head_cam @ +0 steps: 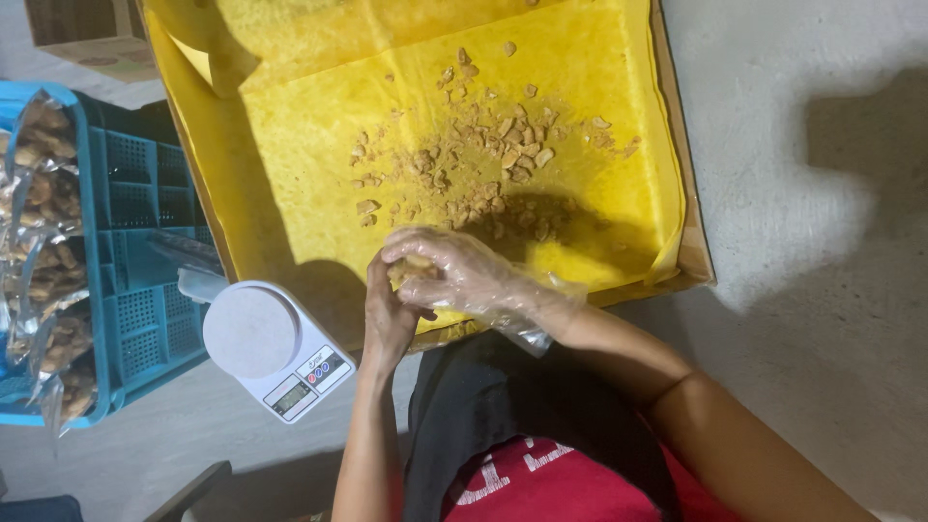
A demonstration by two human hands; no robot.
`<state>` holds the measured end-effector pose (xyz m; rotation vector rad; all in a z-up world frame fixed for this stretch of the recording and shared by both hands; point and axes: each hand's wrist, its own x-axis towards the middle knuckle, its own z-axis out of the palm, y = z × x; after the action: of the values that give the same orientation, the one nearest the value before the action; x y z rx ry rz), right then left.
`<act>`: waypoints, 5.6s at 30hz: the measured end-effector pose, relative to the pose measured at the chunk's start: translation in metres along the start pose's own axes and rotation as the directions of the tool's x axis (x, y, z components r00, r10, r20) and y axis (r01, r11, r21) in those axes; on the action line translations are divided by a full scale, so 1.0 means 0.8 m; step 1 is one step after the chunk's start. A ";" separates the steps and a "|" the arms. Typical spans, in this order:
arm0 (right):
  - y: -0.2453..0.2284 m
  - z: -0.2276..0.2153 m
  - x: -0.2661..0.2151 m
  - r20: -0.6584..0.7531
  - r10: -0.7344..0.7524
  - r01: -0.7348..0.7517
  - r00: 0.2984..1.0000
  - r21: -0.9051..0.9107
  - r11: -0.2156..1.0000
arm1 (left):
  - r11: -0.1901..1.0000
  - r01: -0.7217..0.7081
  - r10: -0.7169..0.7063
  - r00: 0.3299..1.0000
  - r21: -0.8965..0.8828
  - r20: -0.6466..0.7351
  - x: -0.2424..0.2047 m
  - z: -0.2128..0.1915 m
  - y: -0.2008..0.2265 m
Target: The person scoops snack pieces from a yellow tray into clear plastic bags, weighs each bag on a digital scale, and places the filled bags into a blue crate. The process is repeated multiple times throughout the clip.
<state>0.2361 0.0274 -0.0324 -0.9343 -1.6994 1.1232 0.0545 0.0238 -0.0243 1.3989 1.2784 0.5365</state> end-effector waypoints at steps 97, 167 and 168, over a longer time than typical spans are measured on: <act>0.184 -0.078 -0.020 0.027 0.628 -0.583 0.777 -0.345 0.736 | 0.973 0.226 -0.218 0.969 0.054 -0.118 -0.096 -0.051 0.064; 0.120 -0.097 -0.173 -0.353 0.544 -0.635 0.761 -0.239 0.734 | 0.986 0.167 -0.168 0.984 -0.018 -0.056 -0.034 -0.016 0.035; 0.138 -0.120 -0.212 -0.318 0.342 -0.457 0.884 -0.741 0.491 | 0.979 0.205 -0.204 0.976 0.006 -0.074 -0.044 -0.021 0.043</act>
<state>0.3969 -0.0640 -0.1594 -2.0315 -1.9437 0.4601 0.0424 0.0062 0.0228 1.2504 1.4686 0.4417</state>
